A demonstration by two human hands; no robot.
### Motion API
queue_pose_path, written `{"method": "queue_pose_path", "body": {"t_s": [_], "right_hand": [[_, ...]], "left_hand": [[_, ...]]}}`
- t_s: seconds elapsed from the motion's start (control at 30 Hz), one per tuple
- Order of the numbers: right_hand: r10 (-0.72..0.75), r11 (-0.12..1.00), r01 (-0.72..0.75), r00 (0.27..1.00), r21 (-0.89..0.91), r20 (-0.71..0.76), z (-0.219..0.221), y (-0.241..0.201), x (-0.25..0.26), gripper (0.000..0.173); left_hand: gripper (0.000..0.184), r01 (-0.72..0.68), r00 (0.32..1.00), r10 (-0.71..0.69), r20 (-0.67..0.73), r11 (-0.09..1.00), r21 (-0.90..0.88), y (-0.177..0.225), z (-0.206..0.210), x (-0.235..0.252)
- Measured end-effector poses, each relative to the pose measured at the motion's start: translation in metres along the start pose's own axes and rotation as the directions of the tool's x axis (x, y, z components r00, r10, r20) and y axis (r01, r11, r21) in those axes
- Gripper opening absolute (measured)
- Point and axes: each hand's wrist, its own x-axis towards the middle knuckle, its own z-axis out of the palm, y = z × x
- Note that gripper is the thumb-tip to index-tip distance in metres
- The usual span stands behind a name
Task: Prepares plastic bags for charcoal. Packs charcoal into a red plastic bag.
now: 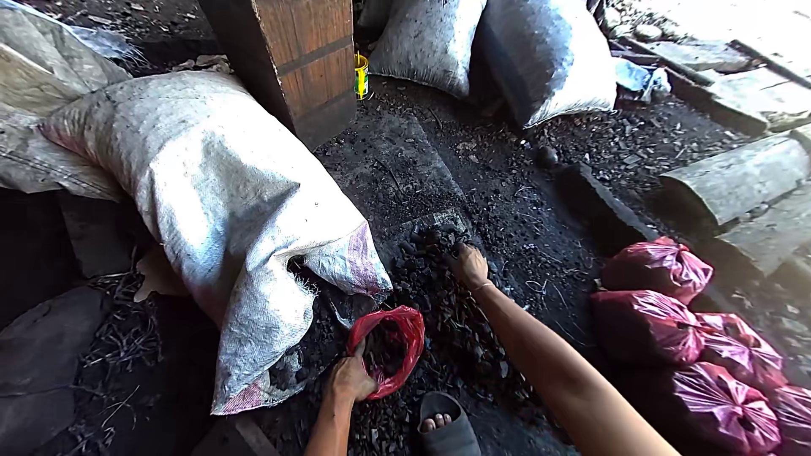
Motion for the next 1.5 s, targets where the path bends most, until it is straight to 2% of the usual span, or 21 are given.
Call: {"method": "queue_pose_path", "body": {"t_s": [0.07, 0.17, 0.23, 0.3, 0.4, 0.47, 0.53, 0.67, 0.77, 0.97, 1.03, 1.1, 1.2, 1.27, 1.33, 1.4, 1.5], "right_hand": [[0.048, 0.999, -0.048, 0.999, -0.002, 0.009, 0.004, -0.003, 0.009, 0.052], [0.046, 0.998, -0.043, 0.996, 0.042, -0.078, 0.004, -0.002, 0.004, 0.045], [-0.034, 0.993, 0.051, 0.987, 0.107, -0.156, -0.004, -0.003, -0.015, 0.042], [-0.231, 0.951, 0.259, 0.958, 0.168, -0.167, -0.01, -0.01, -0.053, 0.036], [-0.554, 0.817, 0.538, 0.832, 0.206, 0.028, 0.001, -0.033, -0.128, 0.029], [-0.628, 0.777, 0.598, 0.755, 0.195, 0.188, 0.02, -0.052, -0.166, 0.029], [-0.615, 0.785, 0.605, 0.74, 0.13, 0.272, 0.045, -0.065, -0.178, 0.033], [-0.661, 0.741, 0.67, 0.739, -0.041, 0.13, 0.088, -0.072, -0.161, 0.032], [-0.685, 0.711, 0.701, 0.707, -0.051, 0.174, 0.102, -0.069, -0.154, 0.033], [-0.61, 0.773, 0.633, 0.761, -0.049, 0.221, 0.1, -0.063, -0.165, 0.041], [-0.605, 0.793, 0.61, 0.788, -0.003, 0.115, 0.084, -0.061, -0.171, 0.043], [-0.56, 0.828, 0.559, 0.829, 0.052, 0.005, 0.06, -0.048, -0.167, 0.037], [-0.352, 0.932, 0.356, 0.934, 0.07, -0.066, 0.018, -0.012, -0.135, 0.03], [-0.194, 0.98, 0.196, 0.979, 0.035, -0.065, 0.0, 0.019, -0.101, 0.03], [-0.101, 0.994, 0.101, 0.995, -0.049, -0.016, -0.003, 0.048, -0.067, 0.033], [-0.092, 0.982, 0.105, 0.992, -0.156, 0.088, 0.003, 0.065, -0.042, 0.041], [-0.127, 0.967, 0.15, 0.985, -0.208, 0.116, 0.009, 0.072, -0.028, 0.036]], "left_hand": [[0.127, 0.005, 1.0, -0.005, -0.009, 1.0, 0.004, 0.001, 0.003, 0.001], [0.126, 0.013, 1.0, -0.013, -0.007, 1.0, 0.015, 0.0, 0.004, 0.001], [0.126, 0.006, 1.0, -0.006, -0.012, 1.0, 0.008, 0.001, 0.004, 0.0], [0.126, -0.004, 1.0, 0.004, -0.005, 1.0, 0.011, 0.004, 0.003, 0.001], [0.125, -0.008, 1.0, 0.008, 0.005, 1.0, 0.027, 0.007, 0.002, 0.001], [0.125, -0.005, 1.0, 0.004, 0.005, 1.0, 0.022, 0.007, 0.002, 0.003], [0.124, 0.002, 1.0, -0.002, 0.0, 1.0, 0.02, 0.007, 0.002, 0.003], [0.122, 0.014, 1.0, -0.014, -0.017, 1.0, -0.005, 0.002, 0.003, 0.002], [0.124, 0.003, 1.0, -0.003, -0.023, 1.0, -0.031, -0.001, 0.002, 0.003], [0.126, -0.001, 1.0, 0.001, -0.003, 1.0, -0.006, 0.003, 0.001, 0.003], [0.124, 0.007, 1.0, -0.007, -0.003, 1.0, -0.01, 0.004, 0.0, 0.002], [0.125, 0.002, 1.0, -0.002, -0.003, 1.0, -0.015, 0.002, 0.001, 0.004], [0.126, -0.004, 1.0, 0.005, 0.006, 1.0, -0.03, 0.0, -0.001, 0.002], [0.127, 0.0, 1.0, 0.0, 0.016, 0.999, -0.037, -0.001, -0.003, -0.001], [0.127, 0.002, 1.0, -0.001, 0.018, 0.999, -0.041, -0.001, -0.003, -0.001], [0.128, 0.009, 1.0, -0.008, 0.021, 0.999, -0.04, 0.0, -0.004, -0.001], [0.126, 0.008, 1.0, -0.007, 0.021, 0.999, -0.032, 0.0, -0.002, -0.002]]}}
